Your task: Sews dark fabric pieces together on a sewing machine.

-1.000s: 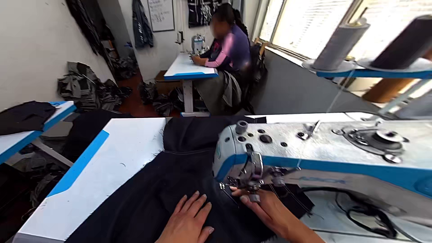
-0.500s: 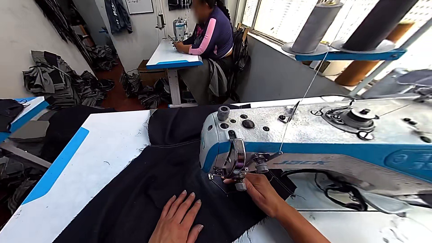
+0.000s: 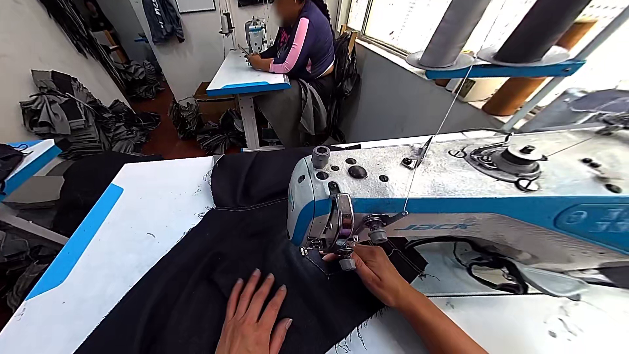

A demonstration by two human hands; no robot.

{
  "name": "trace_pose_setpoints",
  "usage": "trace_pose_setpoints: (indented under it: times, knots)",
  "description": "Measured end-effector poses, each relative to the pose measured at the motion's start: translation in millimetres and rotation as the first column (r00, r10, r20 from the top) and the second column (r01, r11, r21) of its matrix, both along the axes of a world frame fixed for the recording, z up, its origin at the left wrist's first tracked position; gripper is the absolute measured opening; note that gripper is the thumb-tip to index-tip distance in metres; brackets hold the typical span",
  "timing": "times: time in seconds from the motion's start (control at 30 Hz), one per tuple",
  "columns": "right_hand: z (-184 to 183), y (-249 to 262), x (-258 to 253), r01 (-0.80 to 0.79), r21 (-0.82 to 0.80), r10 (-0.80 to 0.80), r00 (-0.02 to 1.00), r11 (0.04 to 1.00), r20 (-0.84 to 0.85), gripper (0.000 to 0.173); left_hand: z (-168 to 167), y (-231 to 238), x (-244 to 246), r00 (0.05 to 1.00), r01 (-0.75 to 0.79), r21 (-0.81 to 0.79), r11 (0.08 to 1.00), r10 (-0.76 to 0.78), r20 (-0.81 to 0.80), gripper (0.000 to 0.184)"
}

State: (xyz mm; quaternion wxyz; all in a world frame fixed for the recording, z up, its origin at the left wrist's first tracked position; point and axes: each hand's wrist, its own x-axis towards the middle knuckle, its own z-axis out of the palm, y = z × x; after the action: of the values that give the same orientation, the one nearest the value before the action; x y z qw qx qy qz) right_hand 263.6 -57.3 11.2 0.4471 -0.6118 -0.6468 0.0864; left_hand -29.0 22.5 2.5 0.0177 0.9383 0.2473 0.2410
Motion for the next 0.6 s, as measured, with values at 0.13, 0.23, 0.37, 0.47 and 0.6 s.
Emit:
trace_pose_setpoints:
  times: [0.13, 0.23, 0.37, 0.47, 0.6]
  knots:
    - [8.9, 2.4, 12.8, -0.038, 0.085, 0.003, 0.926, 0.996, 0.378, 0.041, 25.1, -22.9, -16.5, 0.951, -0.309, -0.198, 0.93, 0.307, -0.038, 0.079]
    - [19.0, 12.1, 28.0, 0.016, 0.103, -0.076, 0.785, 0.995, 0.615, 0.028, 17.5, -19.0, -32.3, 0.915, -0.403, -0.216, 0.889, 0.396, -0.074, 0.089]
    - [21.1, 18.2, 29.5, 0.064, -0.198, 0.06, 0.826, 0.978, 0.56, 0.036, 6.7, 12.6, -38.8, 0.921, -0.385, -0.123, 0.915, 0.373, -0.108, 0.097]
    - [8.5, 2.5, 7.7, 0.123, -0.212, 0.004, 0.856, 0.969, 0.517, 0.047, 5.4, 67.8, -43.7, 0.963, -0.261, -0.119, 0.958, 0.249, -0.105, 0.093]
    - [-19.1, -21.8, -52.2, 0.233, 0.005, -0.2, 0.825, 0.973, 0.528, 0.048, 14.0, 170.0, -20.3, 0.986, 0.042, -0.072, 0.997, -0.053, -0.157, 0.076]
